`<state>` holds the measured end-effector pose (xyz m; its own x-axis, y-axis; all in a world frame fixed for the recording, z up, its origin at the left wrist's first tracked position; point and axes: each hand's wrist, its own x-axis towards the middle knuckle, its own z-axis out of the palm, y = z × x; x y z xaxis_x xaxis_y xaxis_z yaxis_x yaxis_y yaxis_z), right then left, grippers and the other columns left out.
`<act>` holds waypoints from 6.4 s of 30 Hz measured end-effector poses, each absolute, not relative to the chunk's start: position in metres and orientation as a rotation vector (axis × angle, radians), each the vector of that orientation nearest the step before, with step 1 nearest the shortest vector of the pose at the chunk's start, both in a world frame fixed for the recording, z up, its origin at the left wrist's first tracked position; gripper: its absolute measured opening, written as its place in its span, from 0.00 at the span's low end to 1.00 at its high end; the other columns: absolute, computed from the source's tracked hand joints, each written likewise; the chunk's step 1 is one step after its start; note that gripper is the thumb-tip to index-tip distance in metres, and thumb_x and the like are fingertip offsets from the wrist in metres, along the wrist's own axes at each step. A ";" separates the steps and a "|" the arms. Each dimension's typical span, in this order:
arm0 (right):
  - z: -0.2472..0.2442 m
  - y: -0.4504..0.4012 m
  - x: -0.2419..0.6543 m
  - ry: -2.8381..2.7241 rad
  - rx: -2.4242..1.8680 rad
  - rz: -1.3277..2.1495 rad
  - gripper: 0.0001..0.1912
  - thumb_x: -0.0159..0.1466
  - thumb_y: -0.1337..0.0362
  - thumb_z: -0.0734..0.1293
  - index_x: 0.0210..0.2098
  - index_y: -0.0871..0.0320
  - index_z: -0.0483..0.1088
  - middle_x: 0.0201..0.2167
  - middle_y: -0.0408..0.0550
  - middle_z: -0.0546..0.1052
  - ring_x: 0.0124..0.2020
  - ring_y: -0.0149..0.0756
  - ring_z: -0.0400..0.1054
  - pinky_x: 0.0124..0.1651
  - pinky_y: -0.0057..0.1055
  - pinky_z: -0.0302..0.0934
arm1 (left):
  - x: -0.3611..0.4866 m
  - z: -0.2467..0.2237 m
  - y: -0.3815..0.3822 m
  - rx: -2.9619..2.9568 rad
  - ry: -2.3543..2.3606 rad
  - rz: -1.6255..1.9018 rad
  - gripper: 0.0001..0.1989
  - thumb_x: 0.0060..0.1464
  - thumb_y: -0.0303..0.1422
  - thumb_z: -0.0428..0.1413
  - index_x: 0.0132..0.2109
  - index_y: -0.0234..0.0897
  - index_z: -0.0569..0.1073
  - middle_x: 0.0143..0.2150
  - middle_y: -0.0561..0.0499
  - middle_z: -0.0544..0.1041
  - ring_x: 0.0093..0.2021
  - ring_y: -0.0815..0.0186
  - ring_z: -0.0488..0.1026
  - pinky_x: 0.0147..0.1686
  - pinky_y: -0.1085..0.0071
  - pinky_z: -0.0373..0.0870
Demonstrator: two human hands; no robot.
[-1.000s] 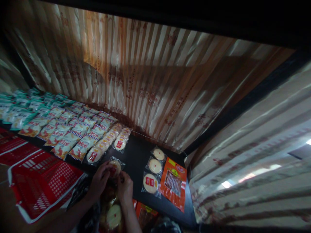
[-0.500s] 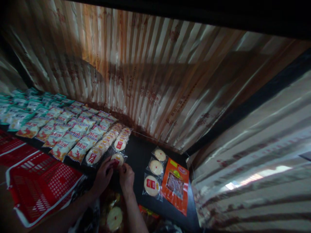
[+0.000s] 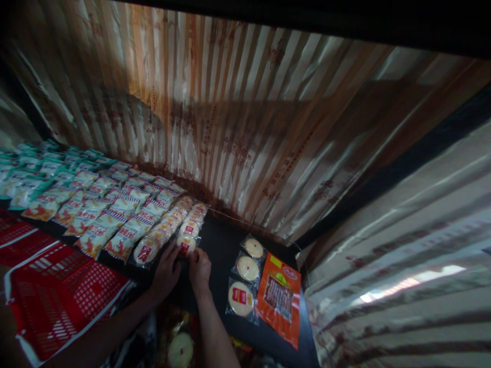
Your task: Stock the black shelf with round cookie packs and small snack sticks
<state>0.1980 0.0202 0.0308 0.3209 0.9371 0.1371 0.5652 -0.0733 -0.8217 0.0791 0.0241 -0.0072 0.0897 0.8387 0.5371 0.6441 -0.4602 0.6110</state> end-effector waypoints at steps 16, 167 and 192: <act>0.032 0.047 0.198 -1.324 -1.824 0.496 0.12 0.57 0.65 0.59 0.34 0.58 0.72 0.29 0.47 0.75 0.29 0.33 0.67 0.35 0.26 0.59 | 0.087 -0.017 0.051 2.201 1.567 1.301 0.24 0.50 0.22 0.45 0.55 0.32 0.63 0.58 0.40 0.62 0.59 0.56 0.59 0.55 0.55 0.62; 0.048 0.036 0.049 -2.101 -1.394 -0.080 0.23 0.65 0.65 0.54 0.60 0.54 0.55 0.64 0.52 0.51 0.64 0.47 0.40 0.58 0.51 0.51 | -0.125 0.014 0.095 2.149 2.157 1.495 0.24 0.58 0.36 0.43 0.61 0.36 0.55 0.56 0.38 0.62 0.57 0.52 0.58 0.52 0.52 0.58; 0.038 0.052 0.038 -2.111 -1.368 -0.083 0.18 0.64 0.63 0.57 0.53 0.50 0.64 0.62 0.50 0.55 0.63 0.45 0.45 0.59 0.48 0.49 | -0.117 0.012 0.096 2.225 2.221 1.351 0.23 0.58 0.32 0.44 0.60 0.35 0.57 0.65 0.36 0.49 0.63 0.47 0.48 0.53 0.49 0.58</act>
